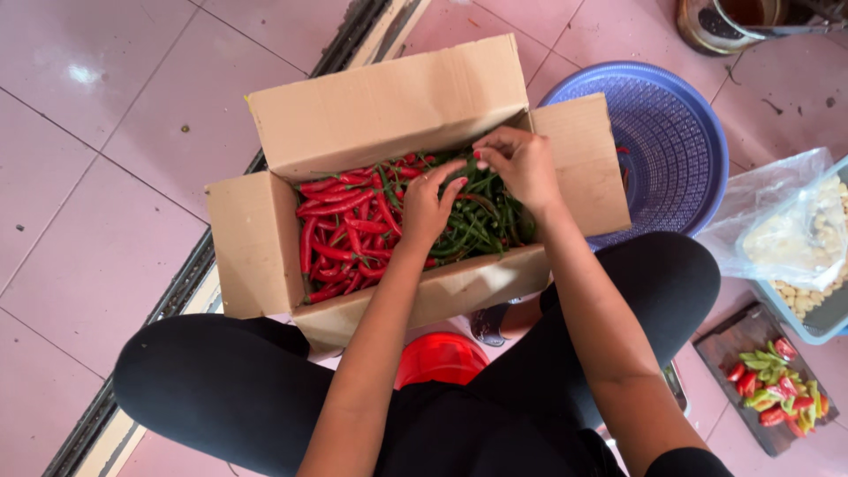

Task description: The person sits on the floor and sorts red and green chilies from a cardboard box into a blue colander. They pick up chilies one by one, remove the stems, and place them into the colander.

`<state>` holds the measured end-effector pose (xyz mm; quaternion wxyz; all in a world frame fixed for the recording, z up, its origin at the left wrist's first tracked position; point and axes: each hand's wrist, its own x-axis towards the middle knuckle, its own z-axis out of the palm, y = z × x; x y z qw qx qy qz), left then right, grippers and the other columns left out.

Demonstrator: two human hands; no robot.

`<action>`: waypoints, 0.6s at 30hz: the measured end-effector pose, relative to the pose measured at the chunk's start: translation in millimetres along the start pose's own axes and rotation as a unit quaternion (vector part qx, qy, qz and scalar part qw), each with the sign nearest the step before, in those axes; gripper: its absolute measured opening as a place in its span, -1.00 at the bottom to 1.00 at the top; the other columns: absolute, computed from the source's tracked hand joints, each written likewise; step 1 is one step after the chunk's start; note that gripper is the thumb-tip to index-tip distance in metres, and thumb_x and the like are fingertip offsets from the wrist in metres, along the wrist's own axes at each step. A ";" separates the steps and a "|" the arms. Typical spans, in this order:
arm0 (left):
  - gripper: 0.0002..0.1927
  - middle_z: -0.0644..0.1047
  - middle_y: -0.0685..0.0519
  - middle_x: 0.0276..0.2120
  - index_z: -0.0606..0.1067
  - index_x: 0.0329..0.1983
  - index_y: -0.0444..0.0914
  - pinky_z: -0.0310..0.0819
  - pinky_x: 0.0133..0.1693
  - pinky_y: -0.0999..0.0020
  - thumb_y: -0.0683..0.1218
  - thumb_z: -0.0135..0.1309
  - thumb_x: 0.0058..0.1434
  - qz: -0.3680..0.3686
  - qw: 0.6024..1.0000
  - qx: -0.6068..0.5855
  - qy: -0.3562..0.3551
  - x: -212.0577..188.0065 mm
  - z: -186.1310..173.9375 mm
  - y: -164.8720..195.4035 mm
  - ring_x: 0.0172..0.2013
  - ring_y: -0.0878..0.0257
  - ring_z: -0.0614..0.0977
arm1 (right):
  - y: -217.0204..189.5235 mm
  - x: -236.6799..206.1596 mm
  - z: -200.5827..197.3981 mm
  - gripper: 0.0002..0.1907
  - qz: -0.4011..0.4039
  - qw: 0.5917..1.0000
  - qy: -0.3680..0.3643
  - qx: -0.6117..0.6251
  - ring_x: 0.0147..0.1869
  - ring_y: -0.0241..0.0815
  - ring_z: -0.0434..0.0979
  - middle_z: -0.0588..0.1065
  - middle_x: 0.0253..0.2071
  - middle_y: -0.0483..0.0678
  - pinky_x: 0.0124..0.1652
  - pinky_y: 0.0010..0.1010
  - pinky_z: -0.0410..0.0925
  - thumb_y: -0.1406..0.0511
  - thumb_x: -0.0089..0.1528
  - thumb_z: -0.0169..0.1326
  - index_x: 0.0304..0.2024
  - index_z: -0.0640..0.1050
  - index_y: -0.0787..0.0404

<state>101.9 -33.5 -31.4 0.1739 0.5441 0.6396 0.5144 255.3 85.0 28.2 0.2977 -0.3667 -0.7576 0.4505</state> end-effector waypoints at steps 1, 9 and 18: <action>-0.78 0.65 -0.12 -0.11 0.61 0.00 -0.21 0.53 -0.03 0.12 -0.07 0.15 0.34 -0.032 0.999 0.003 -0.006 0.8 -0.5 1.2 -0.09 -0.07 0.67 | -1.5 1.0 2.2 -0.90 0.027 0.999 -0.005 0.031 -0.33 -0.40 0.66 0.65 -0.36 -0.04 -0.37 -0.55 0.45 0.37 0.26 0.21 -0.22 0.65 0.29; -0.79 0.68 -0.11 -0.21 0.66 -0.05 -0.21 0.55 -0.13 0.22 -0.09 0.19 0.29 -0.052 0.995 0.028 0.079 -1.4 -6.2 1.4 -0.20 0.01 0.71 | 33.7 7.6 21.4 -0.91 0.056 0.993 -0.056 0.086 -0.39 -0.36 0.52 0.57 -0.42 -0.08 -0.37 -0.55 0.38 0.39 0.32 0.17 -0.22 0.62 0.33; -0.78 0.71 -0.02 -0.14 0.62 0.05 -0.34 0.53 -0.01 0.45 -0.22 0.15 0.35 -0.098 0.969 -0.221 0.048 -6.0 3.4 -20.0 -0.11 0.34 0.69 | 56.9 -0.9 30.6 -0.90 0.213 0.776 -0.118 0.581 -0.31 -0.34 0.51 0.54 -0.34 -0.09 -0.27 -0.55 0.36 0.33 0.36 0.14 -0.19 0.55 0.27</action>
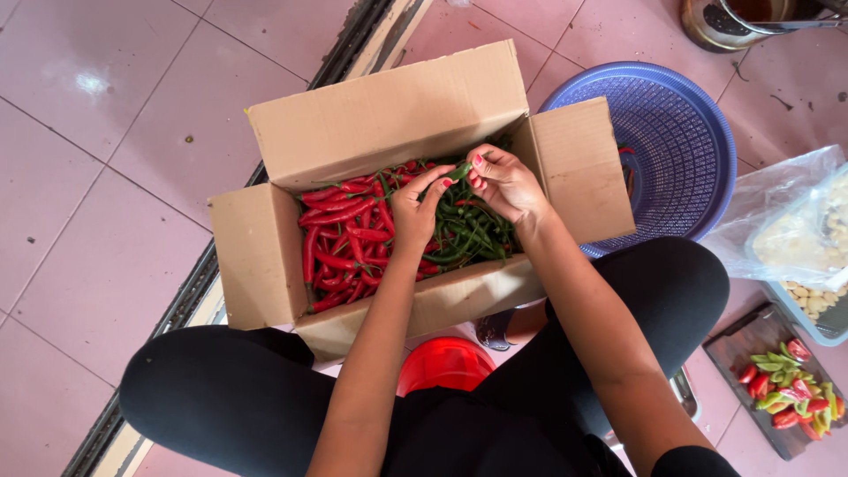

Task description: The person sits on the floor and sorts red and green chilies from a cardboard box into a blue colander. They pick up chilies one by one, remove the stems, and place them into the colander.

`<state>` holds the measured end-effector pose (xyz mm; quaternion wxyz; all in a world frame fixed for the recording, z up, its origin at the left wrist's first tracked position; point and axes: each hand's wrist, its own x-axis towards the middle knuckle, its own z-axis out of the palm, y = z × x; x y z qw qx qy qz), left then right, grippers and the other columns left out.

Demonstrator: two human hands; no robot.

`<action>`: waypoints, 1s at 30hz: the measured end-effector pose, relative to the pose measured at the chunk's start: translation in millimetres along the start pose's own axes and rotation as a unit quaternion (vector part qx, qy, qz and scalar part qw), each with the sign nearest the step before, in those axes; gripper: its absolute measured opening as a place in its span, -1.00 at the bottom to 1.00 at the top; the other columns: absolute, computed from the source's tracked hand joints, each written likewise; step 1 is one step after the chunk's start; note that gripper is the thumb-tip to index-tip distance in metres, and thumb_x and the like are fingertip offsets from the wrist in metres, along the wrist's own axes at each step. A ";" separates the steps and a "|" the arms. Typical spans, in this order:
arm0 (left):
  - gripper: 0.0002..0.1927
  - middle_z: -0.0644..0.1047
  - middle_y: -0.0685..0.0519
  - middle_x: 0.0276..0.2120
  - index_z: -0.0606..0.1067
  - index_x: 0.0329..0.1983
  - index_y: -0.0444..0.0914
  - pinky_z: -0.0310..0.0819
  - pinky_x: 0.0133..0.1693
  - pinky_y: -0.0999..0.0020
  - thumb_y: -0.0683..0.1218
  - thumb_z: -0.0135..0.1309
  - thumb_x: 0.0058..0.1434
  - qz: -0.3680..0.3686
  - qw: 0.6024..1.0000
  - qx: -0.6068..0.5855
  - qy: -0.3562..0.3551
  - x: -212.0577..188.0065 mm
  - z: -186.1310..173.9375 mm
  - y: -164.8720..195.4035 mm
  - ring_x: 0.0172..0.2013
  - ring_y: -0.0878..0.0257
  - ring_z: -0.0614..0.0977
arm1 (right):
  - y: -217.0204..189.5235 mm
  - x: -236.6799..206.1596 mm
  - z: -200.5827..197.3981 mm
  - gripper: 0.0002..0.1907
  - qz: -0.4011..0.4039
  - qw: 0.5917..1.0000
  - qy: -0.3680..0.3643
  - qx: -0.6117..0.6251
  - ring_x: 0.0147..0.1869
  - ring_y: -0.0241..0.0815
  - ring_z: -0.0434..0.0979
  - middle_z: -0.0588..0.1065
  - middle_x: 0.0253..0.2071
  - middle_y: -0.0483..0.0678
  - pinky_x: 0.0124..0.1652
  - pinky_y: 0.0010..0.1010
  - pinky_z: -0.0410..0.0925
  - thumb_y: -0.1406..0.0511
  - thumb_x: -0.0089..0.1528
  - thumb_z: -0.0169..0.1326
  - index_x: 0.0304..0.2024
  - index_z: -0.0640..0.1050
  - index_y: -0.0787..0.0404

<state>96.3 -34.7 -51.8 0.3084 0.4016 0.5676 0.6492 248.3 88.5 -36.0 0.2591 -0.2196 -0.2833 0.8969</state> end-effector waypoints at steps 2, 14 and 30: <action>-0.77 0.70 -0.02 -0.11 0.61 0.07 -0.35 0.53 0.01 0.45 -0.22 0.15 0.38 -0.010 0.999 -0.053 -0.010 1.1 0.5 -6.3 -0.09 0.33 0.68 | 1.7 -3.7 8.5 -0.91 -0.016 0.997 -0.058 0.054 -0.30 -0.34 0.51 0.53 -0.33 -0.10 -0.26 -0.54 0.36 0.34 0.36 0.14 -0.21 0.54 0.26; -0.64 0.64 -0.07 -0.02 0.54 0.14 -0.28 0.66 -0.02 0.36 -0.33 0.18 0.28 0.030 0.994 0.068 0.079 -0.9 2.7 17.0 0.00 0.22 0.68 | -42.6 -13.7 30.7 -0.78 0.009 0.884 0.061 -0.462 -0.26 -0.17 0.43 0.49 -0.31 0.00 -0.23 -0.35 0.30 0.20 0.38 -0.04 -0.06 0.47 0.19; -0.57 0.56 -0.08 0.13 0.42 0.26 -0.26 0.45 0.16 0.23 -0.28 0.10 0.32 0.058 0.981 0.167 0.074 -2.3 1.7 26.4 0.14 0.09 0.62 | -130.8 -68.4 -20.4 -0.60 -0.167 0.311 0.488 -0.798 -0.37 0.11 0.65 0.62 -0.38 0.09 -0.37 -0.05 0.47 0.03 0.29 0.20 -0.13 0.56 0.23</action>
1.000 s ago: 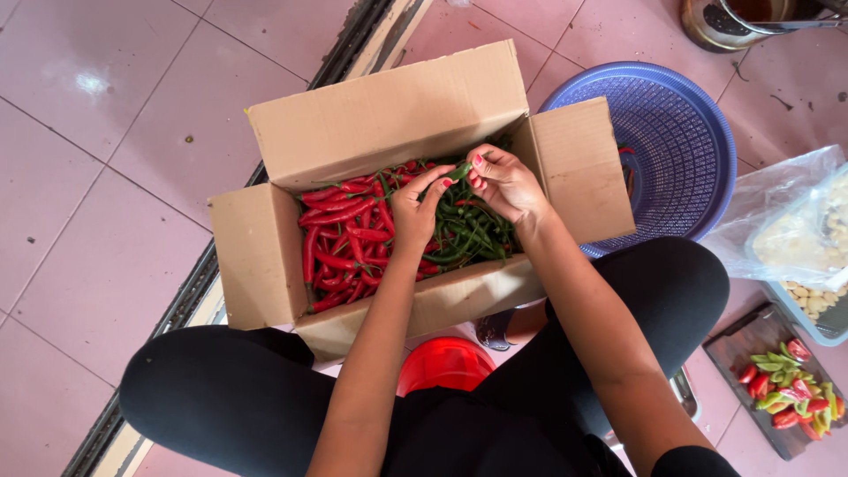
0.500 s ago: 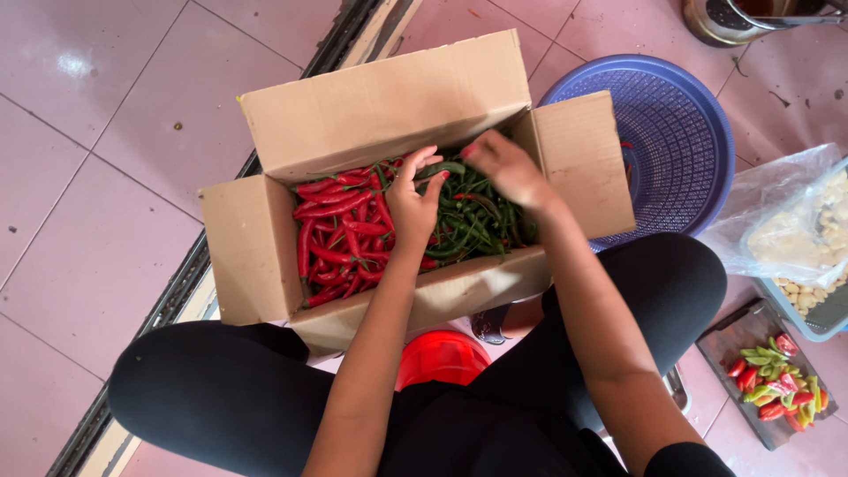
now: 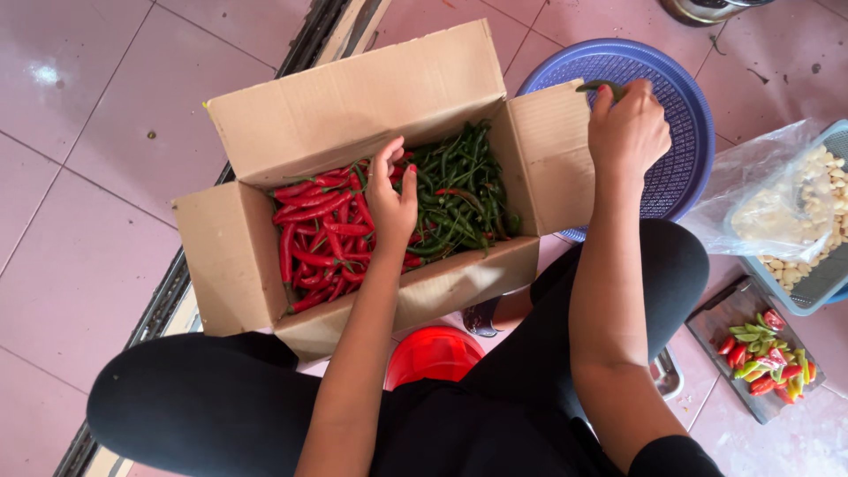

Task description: The person sits on the floor and sorts red and green chilies from a cardboard box into a blue colander. They pick up chilies one by one, remove the stems, and place them into the colander.

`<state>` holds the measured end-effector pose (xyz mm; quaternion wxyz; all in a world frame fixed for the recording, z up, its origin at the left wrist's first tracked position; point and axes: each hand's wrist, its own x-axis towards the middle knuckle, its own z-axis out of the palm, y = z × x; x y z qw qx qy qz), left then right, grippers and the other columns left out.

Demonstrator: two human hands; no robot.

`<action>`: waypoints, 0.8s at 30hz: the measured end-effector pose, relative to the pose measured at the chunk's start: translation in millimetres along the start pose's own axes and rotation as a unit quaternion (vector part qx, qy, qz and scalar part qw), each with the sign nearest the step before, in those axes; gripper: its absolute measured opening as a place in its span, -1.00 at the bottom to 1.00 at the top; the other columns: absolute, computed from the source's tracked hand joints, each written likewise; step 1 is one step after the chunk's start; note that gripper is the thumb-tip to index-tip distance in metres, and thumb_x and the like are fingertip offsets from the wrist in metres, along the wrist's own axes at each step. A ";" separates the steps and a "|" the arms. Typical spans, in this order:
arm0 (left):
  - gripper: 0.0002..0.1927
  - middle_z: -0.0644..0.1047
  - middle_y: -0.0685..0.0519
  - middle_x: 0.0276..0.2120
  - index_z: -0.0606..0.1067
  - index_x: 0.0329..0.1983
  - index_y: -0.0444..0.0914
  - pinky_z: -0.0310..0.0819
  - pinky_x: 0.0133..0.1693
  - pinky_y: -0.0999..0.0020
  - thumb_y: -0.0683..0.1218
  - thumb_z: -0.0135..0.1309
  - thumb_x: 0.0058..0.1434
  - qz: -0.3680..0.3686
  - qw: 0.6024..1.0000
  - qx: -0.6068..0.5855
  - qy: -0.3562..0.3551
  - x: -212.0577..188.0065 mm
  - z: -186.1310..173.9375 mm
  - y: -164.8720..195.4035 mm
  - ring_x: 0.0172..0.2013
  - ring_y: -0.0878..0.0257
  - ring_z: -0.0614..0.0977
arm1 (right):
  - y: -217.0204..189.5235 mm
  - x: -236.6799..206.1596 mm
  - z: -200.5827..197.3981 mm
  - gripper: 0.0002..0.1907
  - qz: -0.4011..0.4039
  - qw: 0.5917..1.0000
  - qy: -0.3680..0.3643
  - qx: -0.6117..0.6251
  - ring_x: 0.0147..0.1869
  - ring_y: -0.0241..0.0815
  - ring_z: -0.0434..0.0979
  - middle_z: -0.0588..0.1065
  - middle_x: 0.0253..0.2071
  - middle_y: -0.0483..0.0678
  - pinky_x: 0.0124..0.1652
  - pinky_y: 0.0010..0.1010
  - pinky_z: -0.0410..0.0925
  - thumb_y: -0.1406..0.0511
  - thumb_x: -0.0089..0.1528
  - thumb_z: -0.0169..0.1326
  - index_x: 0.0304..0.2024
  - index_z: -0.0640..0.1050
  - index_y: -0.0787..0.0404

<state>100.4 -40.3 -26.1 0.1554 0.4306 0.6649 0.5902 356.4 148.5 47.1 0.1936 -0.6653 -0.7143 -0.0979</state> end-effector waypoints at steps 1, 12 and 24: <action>-0.58 0.57 -0.07 0.12 0.43 0.25 -0.26 0.46 0.15 0.23 -0.29 0.10 0.32 -0.011 1.000 0.006 0.009 0.3 0.5 -1.7 0.13 0.09 0.62 | -1.5 -2.3 0.0 -0.55 0.005 1.000 0.021 -0.016 -0.40 0.09 0.66 0.62 -0.39 0.08 -0.40 -0.06 0.46 0.02 0.26 0.22 -0.08 0.53 0.26; -0.58 0.54 -0.07 0.14 0.44 0.20 -0.28 0.49 0.19 0.24 -0.36 0.04 0.27 0.024 0.999 0.000 0.025 -0.6 -0.6 -11.5 0.13 0.07 0.61 | -106.1 -90.9 59.8 -0.57 -0.213 0.901 -0.376 0.018 -0.13 0.17 0.63 0.59 -0.24 0.14 -0.17 -0.04 0.47 -0.04 0.28 0.14 -0.19 0.66 0.18; -0.59 0.51 -0.09 0.20 0.45 0.20 -0.27 0.42 0.26 0.17 -0.29 0.14 0.28 0.018 1.000 0.011 -0.009 -0.4 6.9 -16.5 0.24 0.03 0.53 | -102.1 -84.3 44.1 -0.70 -0.180 0.883 -0.413 0.131 -0.20 0.06 0.62 0.60 -0.25 0.10 -0.18 -0.15 0.47 0.13 0.01 0.36 -0.37 0.69 0.21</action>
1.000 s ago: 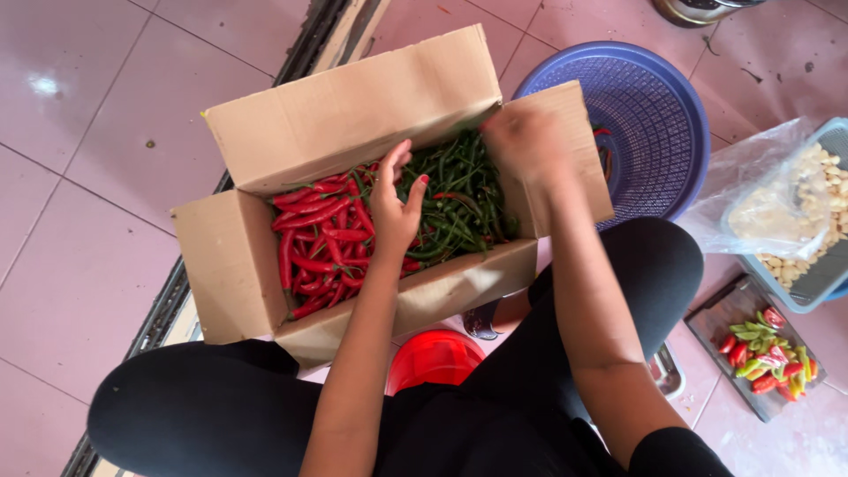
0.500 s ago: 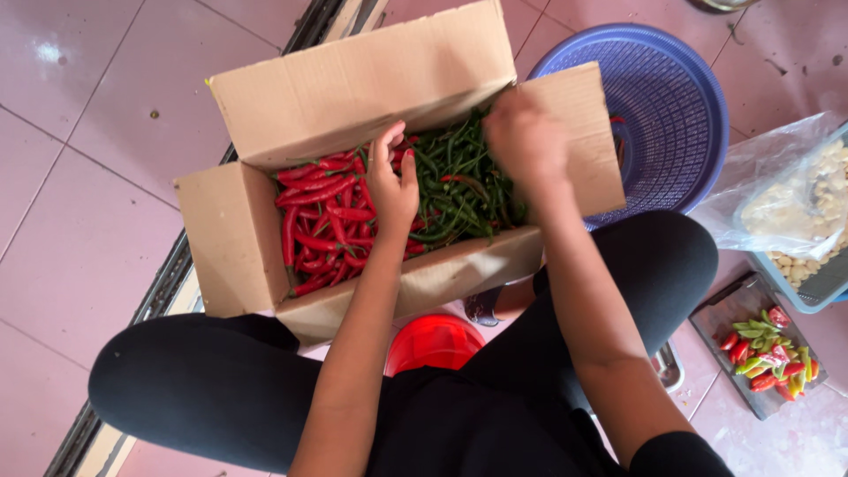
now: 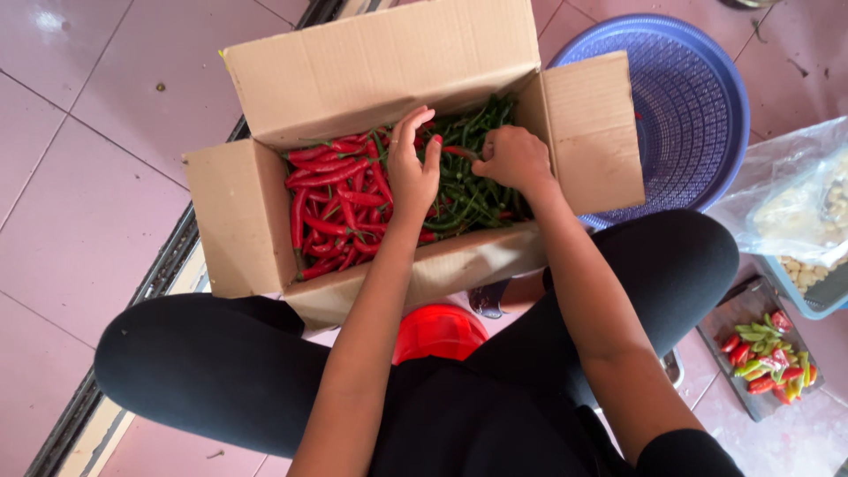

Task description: The person sits on the floor and sorts red and green chilies from a cardboard box into a blue colander. They pick up chilies one by one, remove the stems, and place them into the colander.

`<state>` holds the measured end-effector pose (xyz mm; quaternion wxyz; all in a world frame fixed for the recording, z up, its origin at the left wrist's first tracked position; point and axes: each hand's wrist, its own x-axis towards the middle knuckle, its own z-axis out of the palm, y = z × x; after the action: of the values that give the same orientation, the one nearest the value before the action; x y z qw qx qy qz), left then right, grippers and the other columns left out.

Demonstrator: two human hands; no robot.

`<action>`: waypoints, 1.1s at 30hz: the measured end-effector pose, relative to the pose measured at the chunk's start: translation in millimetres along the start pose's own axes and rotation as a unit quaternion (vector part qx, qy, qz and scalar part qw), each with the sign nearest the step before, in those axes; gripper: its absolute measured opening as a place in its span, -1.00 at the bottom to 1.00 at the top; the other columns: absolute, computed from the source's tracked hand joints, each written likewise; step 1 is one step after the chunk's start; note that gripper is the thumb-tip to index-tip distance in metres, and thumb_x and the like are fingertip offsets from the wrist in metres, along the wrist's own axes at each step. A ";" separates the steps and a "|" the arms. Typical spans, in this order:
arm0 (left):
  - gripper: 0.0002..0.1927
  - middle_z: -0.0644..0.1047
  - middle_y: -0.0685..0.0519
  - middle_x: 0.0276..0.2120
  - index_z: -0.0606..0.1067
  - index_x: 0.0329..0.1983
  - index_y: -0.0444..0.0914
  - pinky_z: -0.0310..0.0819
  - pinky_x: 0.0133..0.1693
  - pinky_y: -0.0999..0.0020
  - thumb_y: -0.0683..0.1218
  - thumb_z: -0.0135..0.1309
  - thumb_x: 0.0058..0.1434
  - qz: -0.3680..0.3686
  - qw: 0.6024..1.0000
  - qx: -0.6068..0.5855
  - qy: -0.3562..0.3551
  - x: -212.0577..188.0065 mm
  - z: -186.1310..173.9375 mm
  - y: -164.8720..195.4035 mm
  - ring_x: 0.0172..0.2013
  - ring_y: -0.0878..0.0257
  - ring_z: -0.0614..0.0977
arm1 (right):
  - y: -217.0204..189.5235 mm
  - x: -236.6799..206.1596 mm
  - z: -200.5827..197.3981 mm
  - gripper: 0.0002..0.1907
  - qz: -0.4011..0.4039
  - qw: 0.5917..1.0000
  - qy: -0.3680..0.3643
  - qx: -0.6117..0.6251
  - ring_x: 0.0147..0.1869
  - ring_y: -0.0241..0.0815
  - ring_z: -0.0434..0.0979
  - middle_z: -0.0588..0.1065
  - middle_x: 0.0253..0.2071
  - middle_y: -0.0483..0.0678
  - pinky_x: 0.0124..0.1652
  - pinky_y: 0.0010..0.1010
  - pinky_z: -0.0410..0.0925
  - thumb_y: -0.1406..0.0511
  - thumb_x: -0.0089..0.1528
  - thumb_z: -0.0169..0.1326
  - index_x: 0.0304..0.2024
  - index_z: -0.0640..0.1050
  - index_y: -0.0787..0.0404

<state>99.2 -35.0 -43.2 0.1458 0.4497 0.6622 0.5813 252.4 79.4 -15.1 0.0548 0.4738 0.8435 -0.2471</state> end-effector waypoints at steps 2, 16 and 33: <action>-0.50 0.45 -0.08 0.23 0.37 0.26 -0.29 0.41 0.22 0.17 -0.26 0.18 0.26 -0.054 0.996 -0.072 -0.022 1.0 3.1 -5.5 0.24 0.06 0.50 | -2.5 -3.7 -15.1 -0.73 -0.050 0.988 0.044 0.138 -0.28 -0.05 0.61 0.59 -0.33 0.08 -0.21 -0.25 0.47 0.18 0.01 0.36 -0.38 0.68 0.24; -0.80 0.62 -0.07 -0.03 0.42 0.03 -0.32 0.60 -0.07 0.40 -0.25 0.11 0.38 -0.151 0.928 -0.332 0.077 2.9 8.0 -31.3 -0.04 0.26 0.66 | -20.9 3.9 2.9 -0.70 -0.167 0.916 -0.063 0.359 -0.30 -0.35 0.49 0.60 -0.40 -0.09 -0.22 -0.37 0.37 0.20 0.41 0.02 -0.21 0.68 0.24; -0.76 0.63 -0.03 -0.08 0.43 0.09 -0.27 0.49 -0.07 0.37 -0.16 0.10 0.40 -0.283 0.839 -0.463 0.041 8.2 1.5 -41.6 -0.10 0.27 0.63 | -17.0 -9.8 -3.5 -0.73 -0.224 0.754 -0.059 0.614 -0.43 -0.41 0.34 0.50 -0.40 -0.15 -0.42 -0.53 0.20 0.28 0.45 -0.02 -0.30 0.57 0.25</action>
<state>78.0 -24.4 -78.4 0.4680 0.0992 0.4195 0.7715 244.2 66.2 -2.7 -0.2550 0.1874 0.5877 -0.7446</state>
